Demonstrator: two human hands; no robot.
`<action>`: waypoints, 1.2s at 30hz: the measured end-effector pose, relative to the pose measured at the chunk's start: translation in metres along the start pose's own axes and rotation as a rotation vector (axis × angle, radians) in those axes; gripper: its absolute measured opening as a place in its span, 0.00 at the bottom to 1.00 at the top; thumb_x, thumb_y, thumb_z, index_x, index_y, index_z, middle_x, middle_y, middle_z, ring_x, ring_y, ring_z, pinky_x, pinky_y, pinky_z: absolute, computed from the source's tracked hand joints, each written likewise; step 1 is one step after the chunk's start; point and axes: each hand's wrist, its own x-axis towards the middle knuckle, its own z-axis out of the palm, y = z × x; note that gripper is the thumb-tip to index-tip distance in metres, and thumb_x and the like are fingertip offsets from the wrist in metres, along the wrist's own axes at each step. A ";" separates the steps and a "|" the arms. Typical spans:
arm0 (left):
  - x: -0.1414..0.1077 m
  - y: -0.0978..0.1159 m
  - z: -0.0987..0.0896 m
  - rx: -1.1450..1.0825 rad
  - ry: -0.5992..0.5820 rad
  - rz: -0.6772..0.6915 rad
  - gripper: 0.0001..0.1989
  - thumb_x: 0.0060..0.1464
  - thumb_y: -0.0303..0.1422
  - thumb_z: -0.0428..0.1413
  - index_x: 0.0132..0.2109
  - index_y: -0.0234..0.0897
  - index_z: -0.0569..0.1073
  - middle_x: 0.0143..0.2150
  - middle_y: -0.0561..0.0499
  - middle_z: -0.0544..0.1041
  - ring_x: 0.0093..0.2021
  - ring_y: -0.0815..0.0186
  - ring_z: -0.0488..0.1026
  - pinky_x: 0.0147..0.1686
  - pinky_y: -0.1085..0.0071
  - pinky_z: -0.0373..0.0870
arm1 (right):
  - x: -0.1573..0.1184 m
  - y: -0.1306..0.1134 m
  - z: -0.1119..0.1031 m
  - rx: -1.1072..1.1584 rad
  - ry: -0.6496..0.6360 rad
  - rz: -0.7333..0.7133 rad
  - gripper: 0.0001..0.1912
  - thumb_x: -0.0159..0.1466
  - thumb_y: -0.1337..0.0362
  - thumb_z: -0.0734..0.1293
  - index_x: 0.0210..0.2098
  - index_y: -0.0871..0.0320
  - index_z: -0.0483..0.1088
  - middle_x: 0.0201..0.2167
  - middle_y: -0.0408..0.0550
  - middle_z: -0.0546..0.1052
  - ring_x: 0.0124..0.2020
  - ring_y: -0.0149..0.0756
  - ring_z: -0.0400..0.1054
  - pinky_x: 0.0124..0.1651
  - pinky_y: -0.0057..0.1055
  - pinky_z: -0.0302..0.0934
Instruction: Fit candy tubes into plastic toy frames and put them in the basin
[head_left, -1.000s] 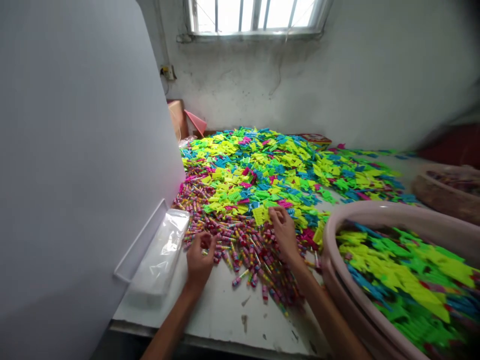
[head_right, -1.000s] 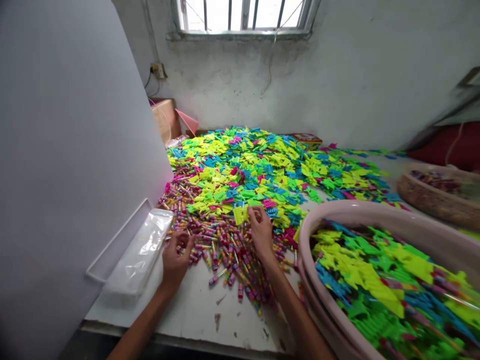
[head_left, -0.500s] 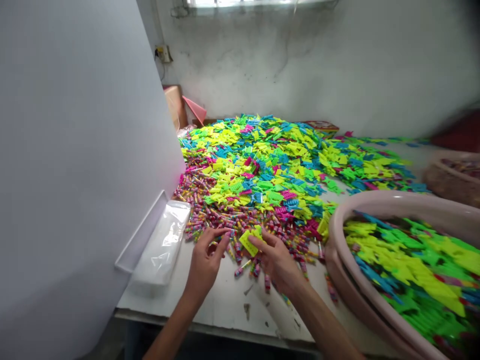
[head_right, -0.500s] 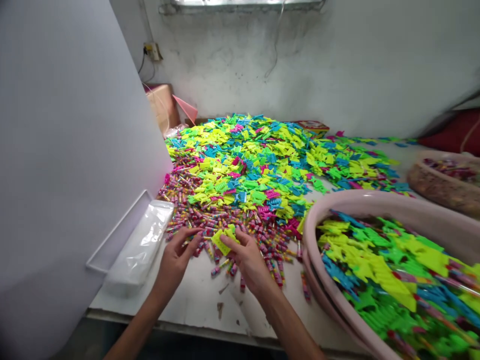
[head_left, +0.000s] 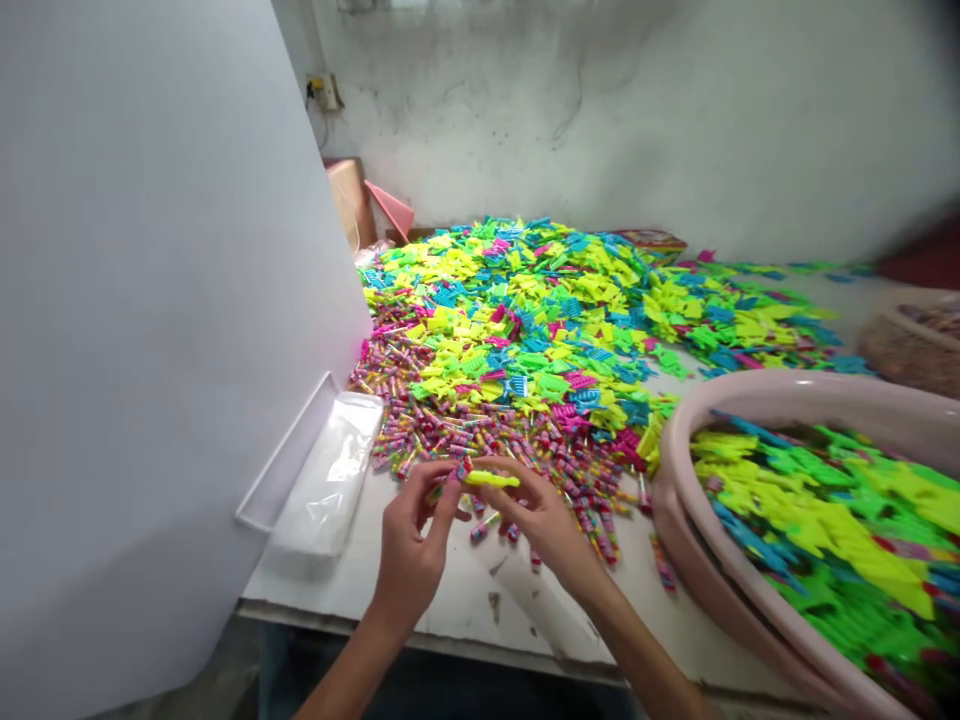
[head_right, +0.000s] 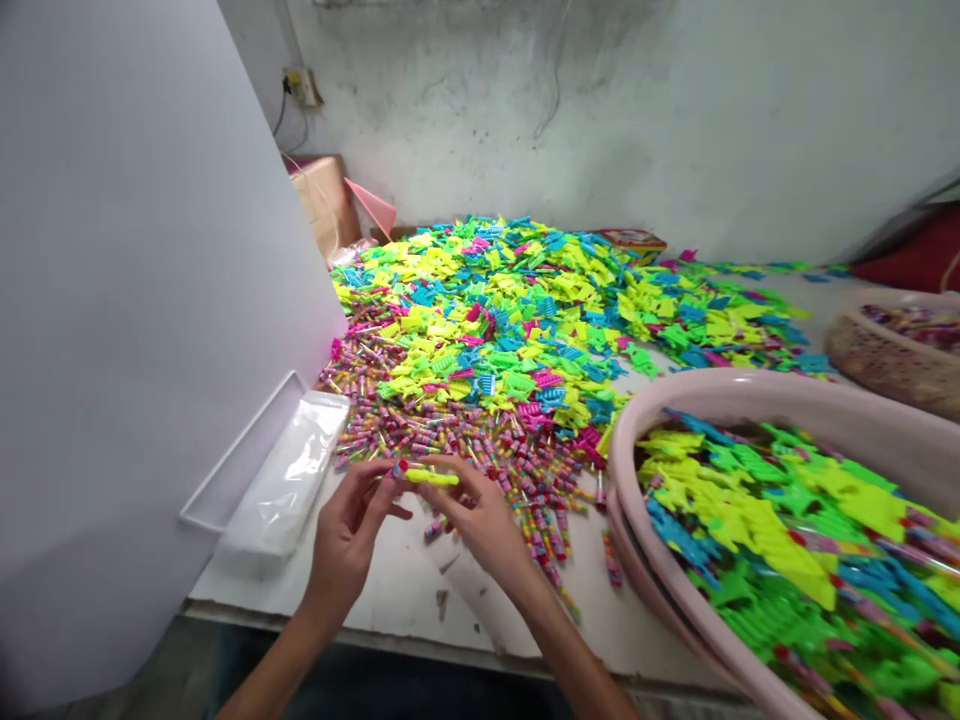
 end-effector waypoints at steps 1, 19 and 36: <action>-0.001 0.000 -0.001 0.051 -0.001 0.046 0.11 0.63 0.37 0.52 0.49 0.37 0.71 0.45 0.46 0.76 0.43 0.62 0.76 0.38 0.69 0.78 | -0.002 -0.002 0.000 0.082 -0.046 0.023 0.22 0.61 0.49 0.68 0.51 0.52 0.72 0.37 0.46 0.75 0.30 0.34 0.70 0.28 0.29 0.65; 0.004 0.010 -0.017 0.361 -0.148 0.066 0.13 0.64 0.38 0.50 0.48 0.37 0.75 0.29 0.51 0.73 0.35 0.65 0.74 0.36 0.73 0.72 | -0.015 -0.017 0.009 0.125 0.058 0.055 0.21 0.57 0.45 0.70 0.38 0.57 0.73 0.32 0.45 0.74 0.29 0.35 0.71 0.24 0.26 0.67; 0.006 0.007 -0.025 0.382 -0.191 0.132 0.14 0.63 0.35 0.52 0.52 0.41 0.76 0.49 0.46 0.78 0.38 0.65 0.76 0.29 0.74 0.74 | -0.020 -0.008 0.011 0.017 0.095 -0.053 0.18 0.60 0.45 0.68 0.35 0.55 0.72 0.28 0.42 0.72 0.27 0.34 0.67 0.24 0.25 0.65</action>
